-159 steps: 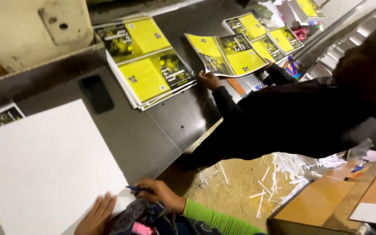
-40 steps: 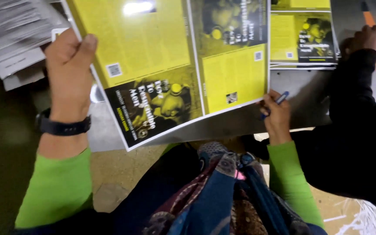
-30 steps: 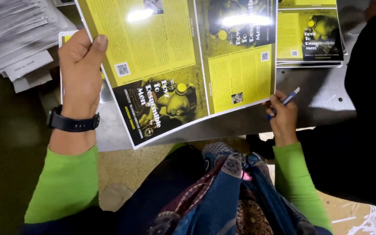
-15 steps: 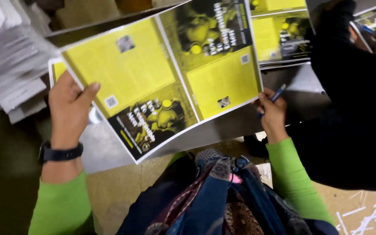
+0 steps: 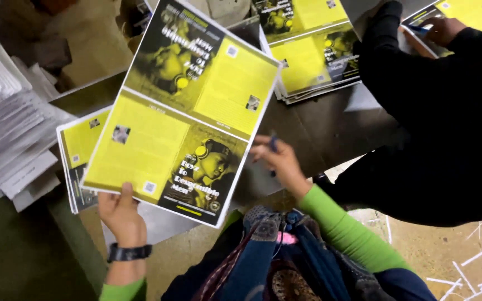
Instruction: A person is manually aligning printed sheets and using a tool to mark or cut them at a workstation.
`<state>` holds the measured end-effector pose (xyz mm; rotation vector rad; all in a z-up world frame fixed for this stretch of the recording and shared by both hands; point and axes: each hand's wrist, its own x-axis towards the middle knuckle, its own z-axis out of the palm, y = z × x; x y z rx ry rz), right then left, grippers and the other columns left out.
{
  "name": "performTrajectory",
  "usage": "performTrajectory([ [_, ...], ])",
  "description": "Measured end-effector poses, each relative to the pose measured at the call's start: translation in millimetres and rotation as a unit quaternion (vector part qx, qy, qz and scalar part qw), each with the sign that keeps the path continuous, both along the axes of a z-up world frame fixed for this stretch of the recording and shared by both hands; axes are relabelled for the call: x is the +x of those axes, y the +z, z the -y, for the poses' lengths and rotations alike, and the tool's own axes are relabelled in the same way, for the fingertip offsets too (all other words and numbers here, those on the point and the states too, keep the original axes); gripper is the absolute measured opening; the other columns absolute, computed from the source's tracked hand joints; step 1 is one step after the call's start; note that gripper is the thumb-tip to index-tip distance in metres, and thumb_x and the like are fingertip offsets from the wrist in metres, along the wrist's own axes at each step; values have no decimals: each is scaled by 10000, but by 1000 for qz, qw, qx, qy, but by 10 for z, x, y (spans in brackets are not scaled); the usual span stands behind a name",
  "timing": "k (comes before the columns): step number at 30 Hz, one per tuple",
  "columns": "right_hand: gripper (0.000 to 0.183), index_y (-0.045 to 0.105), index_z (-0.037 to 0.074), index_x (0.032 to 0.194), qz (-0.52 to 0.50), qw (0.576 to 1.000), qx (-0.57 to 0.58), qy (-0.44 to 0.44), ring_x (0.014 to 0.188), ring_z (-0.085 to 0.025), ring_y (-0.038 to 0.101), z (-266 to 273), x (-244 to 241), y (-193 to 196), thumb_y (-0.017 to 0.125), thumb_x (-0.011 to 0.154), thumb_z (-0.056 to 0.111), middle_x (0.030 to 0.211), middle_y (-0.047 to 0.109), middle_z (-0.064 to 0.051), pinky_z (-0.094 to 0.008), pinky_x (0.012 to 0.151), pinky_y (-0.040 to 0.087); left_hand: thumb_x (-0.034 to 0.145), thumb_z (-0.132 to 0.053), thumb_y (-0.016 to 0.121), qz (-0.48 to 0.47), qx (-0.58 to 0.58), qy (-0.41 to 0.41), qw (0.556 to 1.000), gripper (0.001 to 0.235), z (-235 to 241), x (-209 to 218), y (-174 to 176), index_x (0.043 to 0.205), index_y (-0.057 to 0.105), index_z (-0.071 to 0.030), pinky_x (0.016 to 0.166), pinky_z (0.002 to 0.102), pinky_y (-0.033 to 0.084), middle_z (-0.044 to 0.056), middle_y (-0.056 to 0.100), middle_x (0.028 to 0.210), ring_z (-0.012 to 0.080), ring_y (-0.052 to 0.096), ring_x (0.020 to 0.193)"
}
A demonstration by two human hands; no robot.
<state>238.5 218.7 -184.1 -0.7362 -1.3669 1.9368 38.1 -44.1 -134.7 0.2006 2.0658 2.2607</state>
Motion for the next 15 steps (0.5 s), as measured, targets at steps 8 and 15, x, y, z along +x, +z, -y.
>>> performTrajectory([
  [8, 210, 627, 78, 973, -2, 1000, -21, 23, 689, -52, 541, 220, -290, -642, 762, 813, 63, 695, 545, 50, -255, 690, 509, 947, -34, 561, 87, 48, -12, 995, 308, 130, 294, -107, 1237, 529, -133, 762, 326, 553, 19, 623, 1162, 178, 616, 995],
  [15, 111, 694, 62, 966, 20, 999, 29, -22, 786, -96, 625, 104, -303, -538, 708, 856, 61, 850, 692, -12, -250, 763, 526, 864, 55, 578, 116, 51, -76, 989, 443, 463, 346, -462, 1283, 536, -82, 856, 362, 550, 83, 631, 1170, 230, 612, 1067],
])
